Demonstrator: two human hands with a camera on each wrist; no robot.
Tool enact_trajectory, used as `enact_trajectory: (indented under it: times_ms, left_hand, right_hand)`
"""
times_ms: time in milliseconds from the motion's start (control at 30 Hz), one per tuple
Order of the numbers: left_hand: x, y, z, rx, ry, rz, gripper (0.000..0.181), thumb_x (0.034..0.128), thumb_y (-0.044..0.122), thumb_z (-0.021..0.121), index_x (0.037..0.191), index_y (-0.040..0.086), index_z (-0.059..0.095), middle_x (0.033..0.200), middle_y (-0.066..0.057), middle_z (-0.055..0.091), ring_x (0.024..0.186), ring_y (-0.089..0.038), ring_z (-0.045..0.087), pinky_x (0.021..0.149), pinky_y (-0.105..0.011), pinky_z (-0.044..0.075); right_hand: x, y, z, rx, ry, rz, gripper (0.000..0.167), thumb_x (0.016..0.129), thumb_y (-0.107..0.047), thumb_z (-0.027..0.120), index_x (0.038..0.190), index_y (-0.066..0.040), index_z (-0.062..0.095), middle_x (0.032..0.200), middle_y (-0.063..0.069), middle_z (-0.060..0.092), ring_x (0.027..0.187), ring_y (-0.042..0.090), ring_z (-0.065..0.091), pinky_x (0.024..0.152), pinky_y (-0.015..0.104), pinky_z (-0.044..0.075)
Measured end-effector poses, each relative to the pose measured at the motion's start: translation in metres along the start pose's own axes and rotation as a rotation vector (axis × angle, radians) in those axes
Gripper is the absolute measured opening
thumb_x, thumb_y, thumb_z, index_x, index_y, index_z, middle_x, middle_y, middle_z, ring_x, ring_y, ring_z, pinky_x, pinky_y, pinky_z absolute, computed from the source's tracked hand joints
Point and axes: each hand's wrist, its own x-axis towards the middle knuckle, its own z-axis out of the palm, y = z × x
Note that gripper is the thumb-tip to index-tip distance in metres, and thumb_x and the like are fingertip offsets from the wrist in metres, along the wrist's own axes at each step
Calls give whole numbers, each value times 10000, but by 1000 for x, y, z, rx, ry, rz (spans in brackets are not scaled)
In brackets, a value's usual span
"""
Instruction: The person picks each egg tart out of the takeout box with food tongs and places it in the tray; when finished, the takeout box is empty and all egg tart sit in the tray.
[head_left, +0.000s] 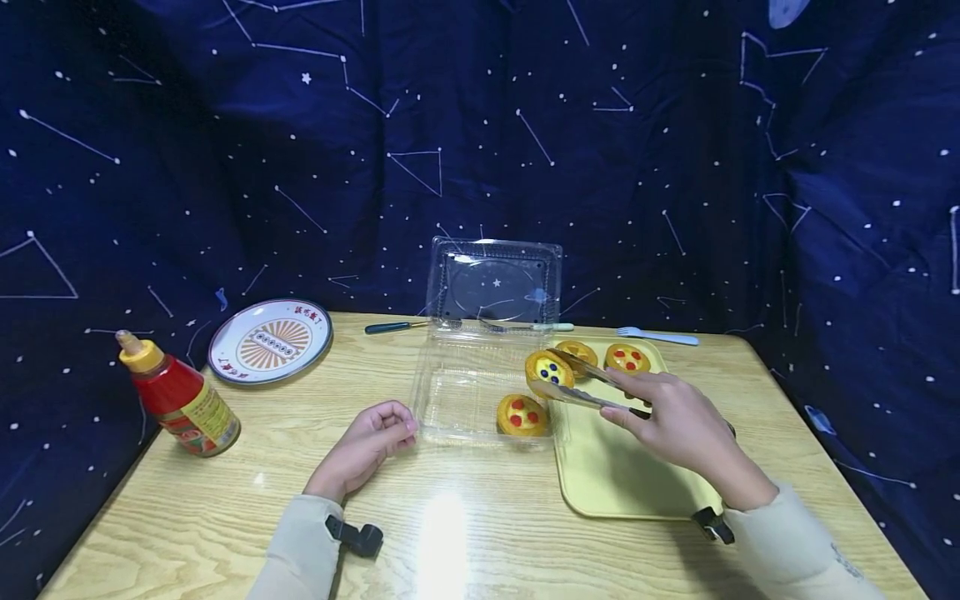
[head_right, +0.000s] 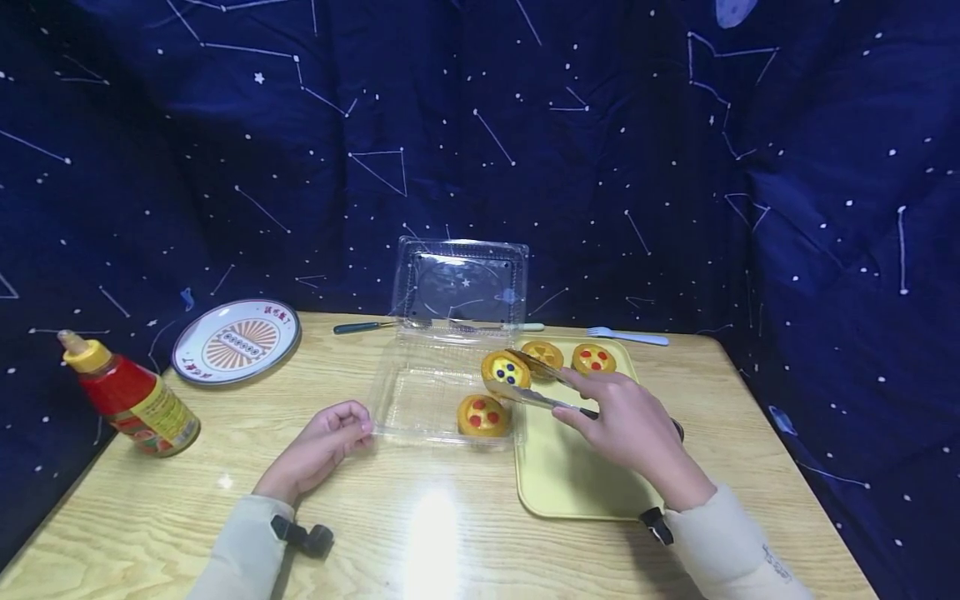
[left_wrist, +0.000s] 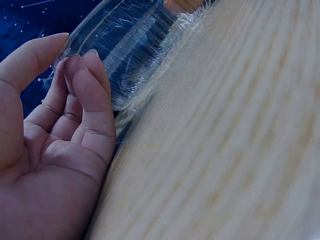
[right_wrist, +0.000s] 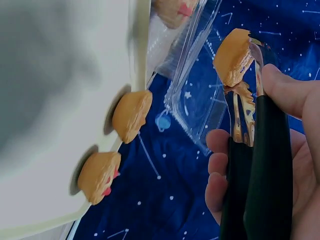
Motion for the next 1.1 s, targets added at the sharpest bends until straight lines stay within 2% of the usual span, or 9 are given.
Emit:
enact_trajectory:
  times_ms: [267,567,733,933,1100]
  left_hand:
    - [0,0,-1,-5,-4,-1,109,969,122,639,963,29,582,963,-89,599,866,-194,601,850,-355,534]
    - [-1,3,1,-4,9,-15,133,960,135,655,962,28,576,980,-103,595,878,-206,598,849,-349,533]
    - [-1,2,0,-3,8,-8,123,964,127,648,961,27,577,993,-145,588,874,-215,601,835,-345,537]
    - [0,1,0,-4,8,-8,124,962,128,651,967,24,583,968,-127,593,864,-212,602,816,-330,537]
    - [0,0,-1,-5,1,-5,120,965,124,646,980,20,588,952,-110,594,867,-217,601,815,-329,537]
  right_hand:
    - [-11,12,-5,-36,45,24,562,881,-462,722,1338,-149,629,1082,115,712,1000,341,654,784,550,511]
    - [-23,24,-7,-66,75,44,562,855,-435,758,1296,-101,655,1063,137,713,982,374,656,771,567,509]
    - [-28,30,-6,-71,67,53,572,845,-435,768,1289,-93,658,1098,163,704,1006,398,648,783,585,505]
    - [-31,37,0,-76,21,63,589,857,-458,747,1303,-88,646,1131,184,692,1037,424,635,808,604,495]
    - [-33,43,7,-97,12,57,573,854,-433,759,1297,-86,650,1115,179,698,1015,412,645,798,589,505]
